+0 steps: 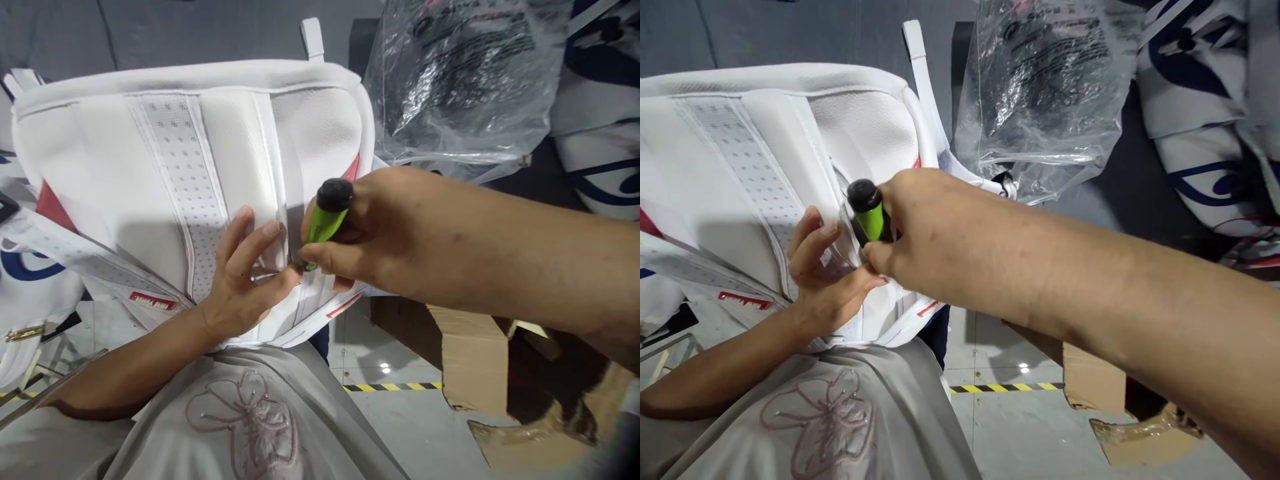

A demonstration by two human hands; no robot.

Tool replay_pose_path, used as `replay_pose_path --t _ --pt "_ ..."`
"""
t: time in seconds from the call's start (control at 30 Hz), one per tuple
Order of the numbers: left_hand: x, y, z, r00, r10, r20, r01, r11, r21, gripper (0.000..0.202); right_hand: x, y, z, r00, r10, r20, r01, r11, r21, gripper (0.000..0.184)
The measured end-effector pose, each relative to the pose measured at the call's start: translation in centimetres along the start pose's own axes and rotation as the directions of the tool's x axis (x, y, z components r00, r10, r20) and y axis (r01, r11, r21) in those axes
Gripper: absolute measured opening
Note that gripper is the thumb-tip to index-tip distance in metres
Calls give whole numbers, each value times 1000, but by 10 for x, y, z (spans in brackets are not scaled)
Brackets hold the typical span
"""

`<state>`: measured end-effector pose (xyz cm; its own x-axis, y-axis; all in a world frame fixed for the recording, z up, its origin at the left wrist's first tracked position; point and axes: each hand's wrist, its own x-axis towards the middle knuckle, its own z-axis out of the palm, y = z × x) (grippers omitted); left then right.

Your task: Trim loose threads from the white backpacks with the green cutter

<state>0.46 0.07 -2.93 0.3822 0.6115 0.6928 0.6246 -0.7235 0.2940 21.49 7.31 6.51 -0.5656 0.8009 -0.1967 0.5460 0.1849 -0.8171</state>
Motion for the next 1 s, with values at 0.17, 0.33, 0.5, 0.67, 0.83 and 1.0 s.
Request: replay_pose_path --t 0.17,0.33,0.5,0.67,0.83,1.0 --pt "-3 -1 -1 1000 -3 10 3 1000 8 21 -3 -3 -1 999 4 50 -2 999 -33 18" --pt "-3 -2 0 1000 -2 28 2 1000 16 23 -5 -5 1 999 -10 35 11 1000 -28 16" --pt "-1 -1 -1 999 14 29 -15 1000 9 23 -5 -4 1 999 -26 23 25 999 37 15" --pt "1 -2 -9 995 10 94 -7 999 -36 34 -8 -5 1 993 118 10 -118 991 58 12" --pt "31 -5 -30 966 9 257 -49 987 151 42 -15 -3 2 993 118 5 -118 989 92 15" --pt "75 -17 -40 828 209 520 -296 951 89 42 -19 3 2 987 160 -7 -158 977 146 17"
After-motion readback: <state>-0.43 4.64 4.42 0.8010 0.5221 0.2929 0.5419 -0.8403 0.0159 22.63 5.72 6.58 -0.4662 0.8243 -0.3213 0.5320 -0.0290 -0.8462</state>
